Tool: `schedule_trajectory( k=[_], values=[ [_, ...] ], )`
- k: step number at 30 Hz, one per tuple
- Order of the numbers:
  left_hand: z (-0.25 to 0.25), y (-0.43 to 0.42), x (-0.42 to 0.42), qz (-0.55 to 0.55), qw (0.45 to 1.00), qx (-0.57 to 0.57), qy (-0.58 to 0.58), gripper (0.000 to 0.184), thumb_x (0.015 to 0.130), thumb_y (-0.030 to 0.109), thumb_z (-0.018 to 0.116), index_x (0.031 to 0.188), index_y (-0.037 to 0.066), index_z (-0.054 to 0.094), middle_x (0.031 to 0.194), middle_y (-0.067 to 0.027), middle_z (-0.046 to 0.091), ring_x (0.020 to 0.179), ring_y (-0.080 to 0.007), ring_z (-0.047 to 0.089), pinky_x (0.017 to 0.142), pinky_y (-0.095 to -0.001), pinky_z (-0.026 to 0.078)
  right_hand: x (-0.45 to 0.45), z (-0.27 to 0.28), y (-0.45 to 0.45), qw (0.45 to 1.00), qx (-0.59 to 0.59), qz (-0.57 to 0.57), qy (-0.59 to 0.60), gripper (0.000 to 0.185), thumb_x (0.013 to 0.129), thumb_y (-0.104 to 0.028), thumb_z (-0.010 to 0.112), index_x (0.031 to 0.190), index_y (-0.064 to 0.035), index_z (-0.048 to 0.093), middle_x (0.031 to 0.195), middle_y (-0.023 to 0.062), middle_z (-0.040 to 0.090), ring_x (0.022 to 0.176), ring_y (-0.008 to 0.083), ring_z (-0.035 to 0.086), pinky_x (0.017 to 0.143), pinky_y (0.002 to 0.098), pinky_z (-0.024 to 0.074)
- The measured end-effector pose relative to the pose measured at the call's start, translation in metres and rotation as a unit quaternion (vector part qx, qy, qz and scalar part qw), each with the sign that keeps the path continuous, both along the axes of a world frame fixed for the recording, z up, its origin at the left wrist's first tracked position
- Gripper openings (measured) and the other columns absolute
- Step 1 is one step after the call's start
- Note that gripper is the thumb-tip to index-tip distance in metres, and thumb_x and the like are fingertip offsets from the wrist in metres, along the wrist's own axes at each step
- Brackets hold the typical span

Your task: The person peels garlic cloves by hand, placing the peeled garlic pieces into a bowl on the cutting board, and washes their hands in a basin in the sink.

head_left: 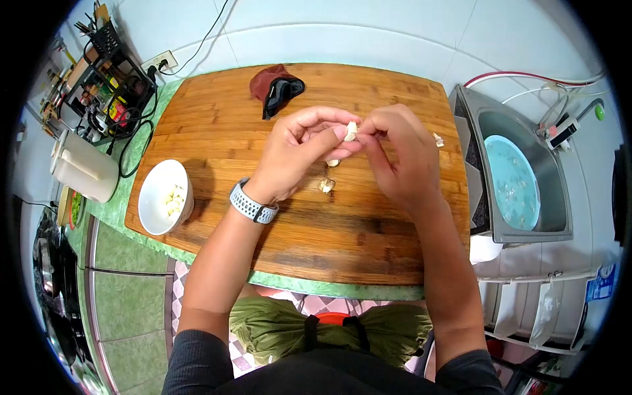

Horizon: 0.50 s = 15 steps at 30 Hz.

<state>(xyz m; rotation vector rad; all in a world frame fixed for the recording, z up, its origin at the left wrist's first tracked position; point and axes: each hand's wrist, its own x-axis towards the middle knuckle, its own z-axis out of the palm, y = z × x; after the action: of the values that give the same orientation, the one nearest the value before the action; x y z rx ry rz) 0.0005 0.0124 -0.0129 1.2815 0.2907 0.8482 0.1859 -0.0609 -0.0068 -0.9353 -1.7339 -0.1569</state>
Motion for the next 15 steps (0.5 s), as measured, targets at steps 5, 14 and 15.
schedule_trajectory(
  k=[5, 14, 15],
  values=[
    [0.0004, 0.0021, -0.0029, -0.028, 0.999, -0.025, 0.007, 0.022, 0.104, 0.011, 0.063, 0.121, -0.003, 0.065, 0.115, -0.0131, 0.073, 0.1, -0.019, 0.075, 0.086, -0.0255, 0.062, 0.0037, 0.002, -0.001, 0.999, 0.004, 0.01, -0.043, 0.016, 0.087, 0.002, 0.07, 0.098, -0.0046, 0.06, 0.092, 0.0123, 0.063, 0.08, 0.0329, 0.062, 0.069, 0.0399, 0.0509],
    [-0.0035, 0.0055, -0.0021, -0.017, 0.998, -0.053, 0.018, 0.017, 0.105, 0.018, 0.062, 0.115, 0.003, 0.065, 0.104, -0.0068, 0.072, 0.093, -0.0144, 0.075, 0.08, -0.0242, 0.064, 0.004, 0.0061, -0.0065, 0.998, -0.032, 0.016, -0.06, 0.016, 0.087, 0.001, 0.07, 0.097, -0.0048, 0.059, 0.093, 0.0121, 0.062, 0.085, 0.0339, 0.061, 0.073, 0.04, 0.0507],
    [-0.0045, 0.0072, -0.0023, -0.012, 0.998, -0.064, 0.004, 0.017, 0.105, 0.018, 0.062, 0.115, 0.004, 0.064, 0.105, -0.0076, 0.073, 0.093, -0.0146, 0.075, 0.08, -0.0241, 0.064, 0.0046, 0.0058, -0.0062, 0.998, -0.032, 0.017, -0.06, 0.016, 0.087, 0.001, 0.07, 0.097, -0.0048, 0.059, 0.093, 0.0121, 0.062, 0.085, 0.0339, 0.061, 0.073, 0.04, 0.0507]
  ],
)
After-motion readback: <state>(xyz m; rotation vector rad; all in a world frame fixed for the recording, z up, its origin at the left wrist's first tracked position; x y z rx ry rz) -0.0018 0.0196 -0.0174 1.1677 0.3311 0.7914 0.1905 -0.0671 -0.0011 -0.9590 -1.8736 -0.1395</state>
